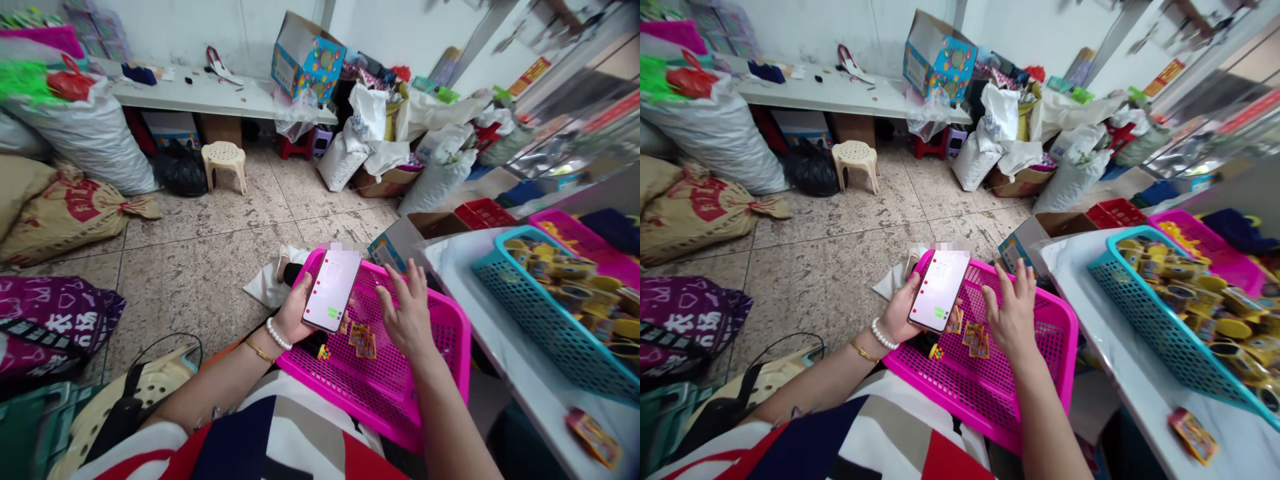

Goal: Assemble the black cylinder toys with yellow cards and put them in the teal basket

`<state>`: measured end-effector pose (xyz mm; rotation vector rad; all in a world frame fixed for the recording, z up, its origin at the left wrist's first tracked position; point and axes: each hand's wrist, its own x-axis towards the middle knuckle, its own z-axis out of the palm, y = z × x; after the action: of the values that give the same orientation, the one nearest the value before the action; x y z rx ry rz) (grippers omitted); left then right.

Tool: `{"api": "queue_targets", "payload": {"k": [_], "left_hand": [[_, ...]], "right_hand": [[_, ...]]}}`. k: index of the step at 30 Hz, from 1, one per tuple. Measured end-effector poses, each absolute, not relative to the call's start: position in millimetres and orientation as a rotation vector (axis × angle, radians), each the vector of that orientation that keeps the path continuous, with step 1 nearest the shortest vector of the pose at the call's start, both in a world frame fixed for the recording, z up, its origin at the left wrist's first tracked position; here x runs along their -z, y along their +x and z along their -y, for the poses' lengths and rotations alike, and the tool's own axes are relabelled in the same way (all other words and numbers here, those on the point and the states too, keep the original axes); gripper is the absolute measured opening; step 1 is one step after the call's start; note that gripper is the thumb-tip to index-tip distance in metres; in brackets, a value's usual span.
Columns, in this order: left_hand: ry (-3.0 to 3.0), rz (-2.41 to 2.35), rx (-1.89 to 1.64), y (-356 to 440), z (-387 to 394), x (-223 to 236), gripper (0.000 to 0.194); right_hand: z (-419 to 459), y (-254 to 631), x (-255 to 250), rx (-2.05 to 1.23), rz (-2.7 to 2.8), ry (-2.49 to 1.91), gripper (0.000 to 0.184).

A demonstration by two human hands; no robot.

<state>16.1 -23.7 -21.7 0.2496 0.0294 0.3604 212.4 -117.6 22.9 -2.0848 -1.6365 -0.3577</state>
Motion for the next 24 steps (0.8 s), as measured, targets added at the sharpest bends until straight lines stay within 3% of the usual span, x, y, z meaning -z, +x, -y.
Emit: {"api": "queue_targets", "payload": {"k": [10, 24], "left_hand": [[0.322, -0.163, -0.297, 22, 32, 32, 0.070], [0.362, -0.158, -0.268, 22, 35, 23, 0.075]], "right_hand": [[113, 175, -38, 0.370, 1.722, -1.838, 0.041], [112, 174, -35, 0.390, 1.793, -1.855, 0.048]]}}
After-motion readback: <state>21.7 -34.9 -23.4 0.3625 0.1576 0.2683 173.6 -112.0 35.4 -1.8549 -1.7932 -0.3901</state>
